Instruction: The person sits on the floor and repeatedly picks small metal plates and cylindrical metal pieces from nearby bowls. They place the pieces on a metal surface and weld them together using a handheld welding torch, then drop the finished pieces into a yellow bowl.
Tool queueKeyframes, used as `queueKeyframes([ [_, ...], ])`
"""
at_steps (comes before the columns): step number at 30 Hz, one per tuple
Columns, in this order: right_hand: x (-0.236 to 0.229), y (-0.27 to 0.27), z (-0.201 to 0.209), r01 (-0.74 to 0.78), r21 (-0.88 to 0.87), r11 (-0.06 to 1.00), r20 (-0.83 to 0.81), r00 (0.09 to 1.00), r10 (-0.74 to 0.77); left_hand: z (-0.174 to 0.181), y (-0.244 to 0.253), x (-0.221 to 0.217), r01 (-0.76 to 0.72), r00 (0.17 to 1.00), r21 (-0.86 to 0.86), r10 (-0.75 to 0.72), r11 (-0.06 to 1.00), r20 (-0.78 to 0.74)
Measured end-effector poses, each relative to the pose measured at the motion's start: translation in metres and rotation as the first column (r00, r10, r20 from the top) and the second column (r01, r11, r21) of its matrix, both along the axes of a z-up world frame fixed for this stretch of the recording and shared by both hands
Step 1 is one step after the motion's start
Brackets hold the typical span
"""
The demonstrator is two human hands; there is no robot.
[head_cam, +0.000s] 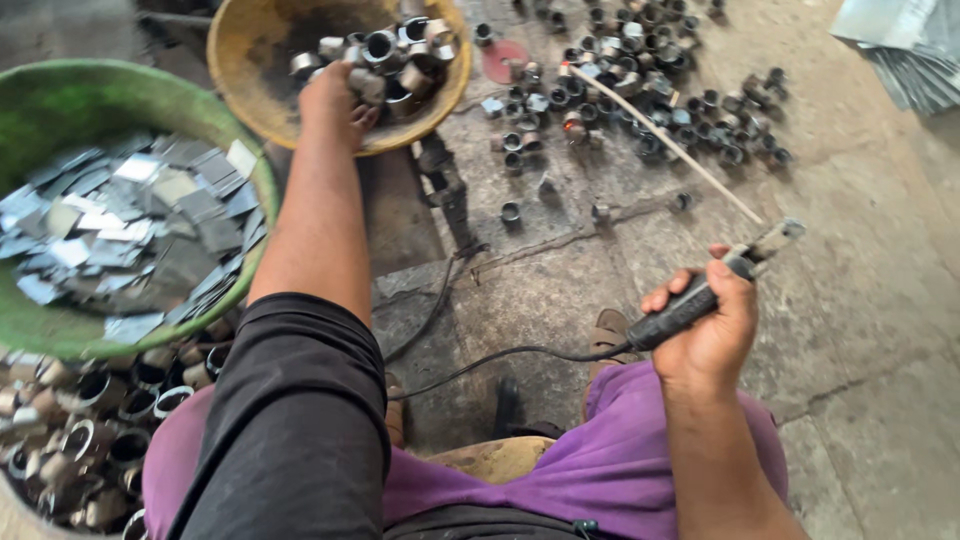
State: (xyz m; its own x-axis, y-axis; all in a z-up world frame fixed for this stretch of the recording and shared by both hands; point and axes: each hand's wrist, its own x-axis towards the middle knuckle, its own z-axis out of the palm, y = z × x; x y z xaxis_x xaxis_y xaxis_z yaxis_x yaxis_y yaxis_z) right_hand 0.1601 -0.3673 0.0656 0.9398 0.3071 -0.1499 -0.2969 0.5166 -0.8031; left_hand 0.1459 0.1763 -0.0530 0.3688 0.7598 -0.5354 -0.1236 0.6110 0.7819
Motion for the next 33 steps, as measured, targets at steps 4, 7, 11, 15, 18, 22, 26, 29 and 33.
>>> queueKeyframes([
  [4,0.000,0.004,0.006,0.018,0.002,1.000,-0.038,0.999,-0.018,-0.015,0.014,-0.002,0.017,1.000,-0.013,-0.017,1.000,-0.002],
  [7,-0.001,0.008,0.009,0.008,0.005,1.000,-0.056,0.998,-0.008,-0.009,0.007,-0.006,-0.012,1.000,0.065,0.013,0.998,-0.020],
  [11,-0.002,0.009,0.010,-0.015,0.011,1.000,-0.077,0.997,0.016,0.032,-0.038,-0.029,0.125,0.986,0.477,-0.054,0.870,-0.160],
  [15,-0.002,0.009,0.011,-0.010,0.016,1.000,-0.101,0.995,0.012,0.092,-0.113,-0.089,0.418,0.907,0.888,-0.034,0.191,-0.420],
  [18,-0.002,0.008,0.011,-0.023,-0.005,1.000,-0.076,0.997,0.022,0.134,-0.165,-0.130,0.489,0.871,0.871,-0.089,0.053,-0.484],
  [22,-0.003,0.014,0.009,-0.018,-0.056,0.998,-0.024,1.000,0.016,0.161,-0.210,-0.164,0.509,0.856,0.844,-0.204,0.168,-0.475],
  [26,-0.005,0.023,0.005,-0.012,-0.093,0.996,0.007,1.000,0.012,0.143,-0.225,-0.174,0.482,0.871,0.827,-0.257,0.288,-0.418],
  [29,-0.006,0.029,-0.002,-0.009,-0.115,0.993,0.039,0.999,0.013,0.112,-0.213,-0.166,0.607,0.792,0.671,-0.253,0.425,-0.556],
  [33,-0.007,0.036,-0.015,0.006,-0.170,0.985,0.090,0.996,0.009,0.062,-0.194,-0.153,0.720,0.657,0.500,-0.240,0.482,-0.715],
])
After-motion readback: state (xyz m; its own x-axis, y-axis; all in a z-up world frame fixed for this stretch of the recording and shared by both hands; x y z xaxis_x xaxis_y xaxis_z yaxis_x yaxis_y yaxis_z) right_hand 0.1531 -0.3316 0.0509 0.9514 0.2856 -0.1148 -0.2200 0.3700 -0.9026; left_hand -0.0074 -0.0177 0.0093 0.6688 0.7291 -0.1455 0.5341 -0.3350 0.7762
